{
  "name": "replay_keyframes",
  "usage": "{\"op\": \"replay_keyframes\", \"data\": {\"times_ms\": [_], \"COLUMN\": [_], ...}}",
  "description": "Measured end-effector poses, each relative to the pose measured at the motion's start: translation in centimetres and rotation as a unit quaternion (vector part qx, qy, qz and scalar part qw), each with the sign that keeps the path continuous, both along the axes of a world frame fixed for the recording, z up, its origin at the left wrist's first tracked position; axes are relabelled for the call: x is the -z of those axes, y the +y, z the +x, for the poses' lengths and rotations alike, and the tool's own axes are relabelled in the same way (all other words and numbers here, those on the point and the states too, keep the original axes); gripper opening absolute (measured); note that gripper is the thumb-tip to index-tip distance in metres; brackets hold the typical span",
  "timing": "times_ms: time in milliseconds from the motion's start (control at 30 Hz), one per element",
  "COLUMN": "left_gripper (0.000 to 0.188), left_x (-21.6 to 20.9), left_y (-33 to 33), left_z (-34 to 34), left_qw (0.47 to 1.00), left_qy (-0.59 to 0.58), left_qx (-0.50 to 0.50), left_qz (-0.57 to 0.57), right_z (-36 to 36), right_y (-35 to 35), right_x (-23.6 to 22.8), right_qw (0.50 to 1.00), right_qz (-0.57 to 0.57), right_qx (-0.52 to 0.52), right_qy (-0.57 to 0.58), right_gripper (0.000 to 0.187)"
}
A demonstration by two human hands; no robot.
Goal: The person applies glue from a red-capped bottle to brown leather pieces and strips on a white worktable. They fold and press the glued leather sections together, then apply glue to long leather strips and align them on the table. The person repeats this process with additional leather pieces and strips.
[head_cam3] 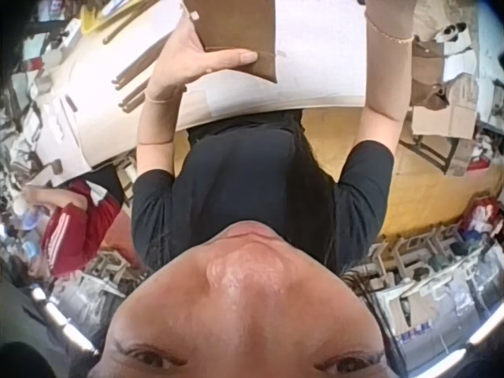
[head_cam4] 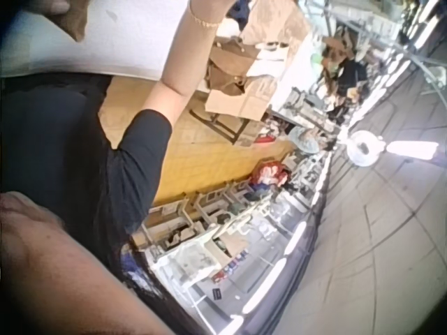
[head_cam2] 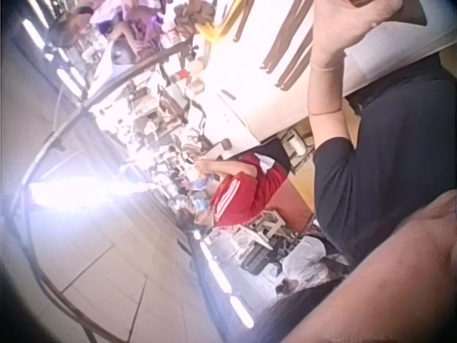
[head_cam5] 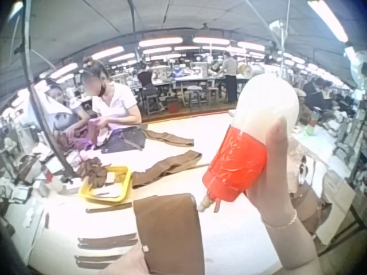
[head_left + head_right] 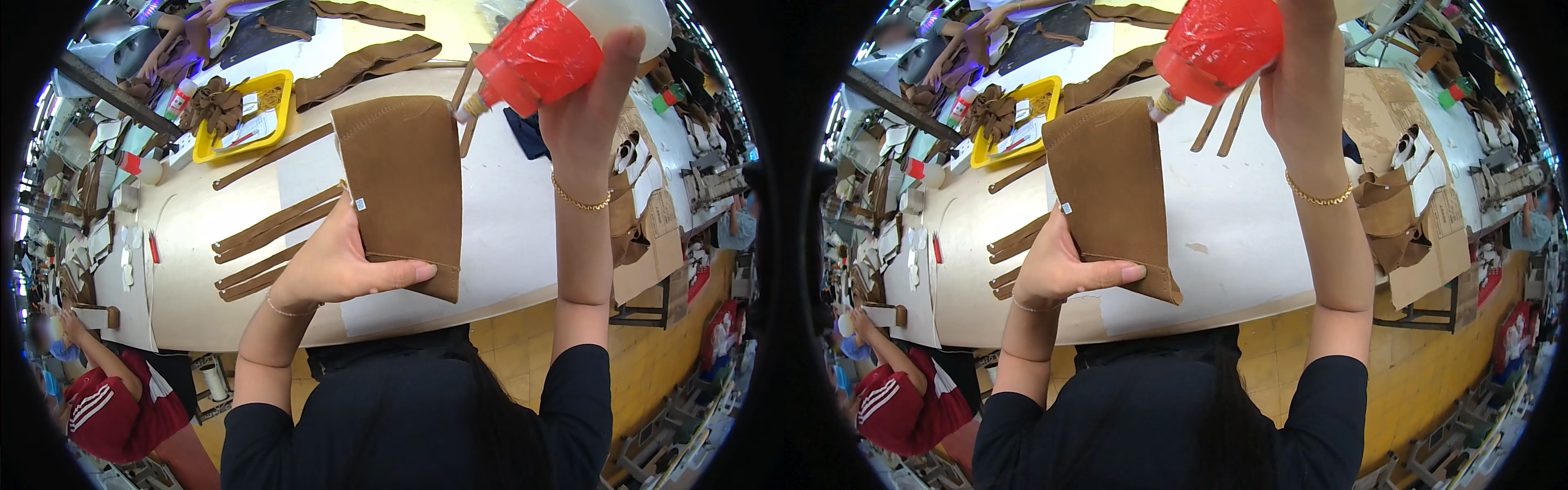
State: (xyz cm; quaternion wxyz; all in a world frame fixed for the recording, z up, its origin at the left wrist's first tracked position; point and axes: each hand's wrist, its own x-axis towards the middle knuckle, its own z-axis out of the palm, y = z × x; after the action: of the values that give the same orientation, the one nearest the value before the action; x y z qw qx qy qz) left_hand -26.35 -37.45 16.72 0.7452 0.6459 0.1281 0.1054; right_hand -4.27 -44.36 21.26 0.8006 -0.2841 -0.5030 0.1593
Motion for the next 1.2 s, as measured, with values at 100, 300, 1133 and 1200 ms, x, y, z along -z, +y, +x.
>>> {"op": "replay_keyframes", "data": {"times_ms": [100, 300, 1133, 1200], "left_gripper": [0.074, 0.077, 0.070, 0.070], "left_x": [-0.2, 0.1, 0.3, -0.1], "left_y": [0.1, 0.0, -0.1, -0.2], "left_z": [-0.2, -0.4, -0.3, -0.3], "left_qw": [1.000, 1.000, 0.999, 0.999], "left_qy": [0.010, -0.004, -0.034, -0.025], "left_qx": [0.014, 0.018, -0.019, -0.020], "left_qz": [0.026, -0.010, 0.028, 0.015], "right_z": [0.4, -0.4, 2.5, 1.8], "right_y": [0.8, 1.1, -1.8, -2.1], "right_x": [-0.5, -1.5, 4.0, 4.5], "right_qw": [0.999, 0.999, 0.968, 0.965], "right_qz": [0.011, -0.026, -0.139, -0.145], "right_qx": [0.018, 0.004, 0.194, 0.201], "right_qy": [0.038, 0.043, -0.079, -0.082], "right_gripper": [0.056, 0.057, 0.083, 0.084]}}
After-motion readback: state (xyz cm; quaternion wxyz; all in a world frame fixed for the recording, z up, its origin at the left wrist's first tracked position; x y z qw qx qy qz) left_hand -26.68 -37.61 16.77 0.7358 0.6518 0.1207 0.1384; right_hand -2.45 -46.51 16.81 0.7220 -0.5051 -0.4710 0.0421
